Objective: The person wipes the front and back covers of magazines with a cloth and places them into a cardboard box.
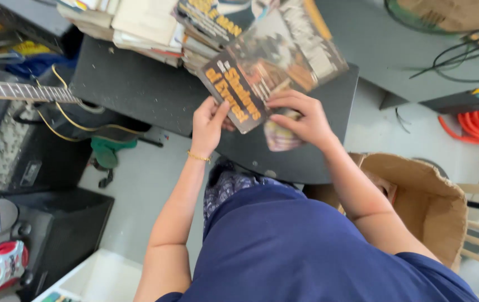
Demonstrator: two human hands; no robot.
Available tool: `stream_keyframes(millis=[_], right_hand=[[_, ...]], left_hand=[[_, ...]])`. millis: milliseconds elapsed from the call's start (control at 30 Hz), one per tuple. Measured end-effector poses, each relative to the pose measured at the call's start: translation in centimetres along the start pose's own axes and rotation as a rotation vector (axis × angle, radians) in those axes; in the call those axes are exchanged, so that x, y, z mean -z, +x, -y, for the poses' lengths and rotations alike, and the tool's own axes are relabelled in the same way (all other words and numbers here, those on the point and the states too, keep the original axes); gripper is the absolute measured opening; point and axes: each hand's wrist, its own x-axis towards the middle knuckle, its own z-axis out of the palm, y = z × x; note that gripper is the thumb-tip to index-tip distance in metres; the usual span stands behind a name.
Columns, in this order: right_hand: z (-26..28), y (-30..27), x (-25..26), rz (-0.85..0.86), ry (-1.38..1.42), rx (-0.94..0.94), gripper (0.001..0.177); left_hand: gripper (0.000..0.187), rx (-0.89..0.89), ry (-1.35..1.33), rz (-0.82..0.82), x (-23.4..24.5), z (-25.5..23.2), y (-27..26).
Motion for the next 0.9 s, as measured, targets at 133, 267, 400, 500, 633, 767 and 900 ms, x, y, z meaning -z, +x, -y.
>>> stream_keyframes(millis=[133, 267, 400, 500, 633, 767, 900], right_hand=[[-7.6, -10.2, 2.0, -0.103, 0.098, -0.398, 0.008], [-13.1, -14.9, 1.9, -0.437, 0.062, -0.952, 0.02], [-17.9, -17.0, 1.2, -0.463, -0.218, -0.857, 0.028], [-18.7, -13.9, -1.9, -0.576, -0.285, -0.624, 0.028], [-16.1, -9.7, -9.2, -0.448, -0.232, -0.609, 0.034], [-22.2, -11.4, -12.5, -0.159, -0.842, -0.125, 0.045], [-23.3, -7.1, -2.9, -0.257, -0.934, -0.282, 0.012]], left_hand=[[0.016, 0.198, -0.004, 0.025, -1.4, 8.1, -3.1], [0.018, 0.288, 0.276, 0.101, -3.4, 17.3, -3.1], [0.015, 0.355, 0.469, 0.079, -5.1, 20.8, -2.0], [0.018, 0.368, 0.604, 0.102, -5.1, 21.2, -1.4], [0.022, 0.419, 0.577, 0.11, -4.4, 22.2, -1.1], [0.019, 0.426, 0.52, 0.143, -4.5, 20.6, -0.9], [0.02, 0.537, 0.289, 0.127, -4.0, 19.8, -0.7]])
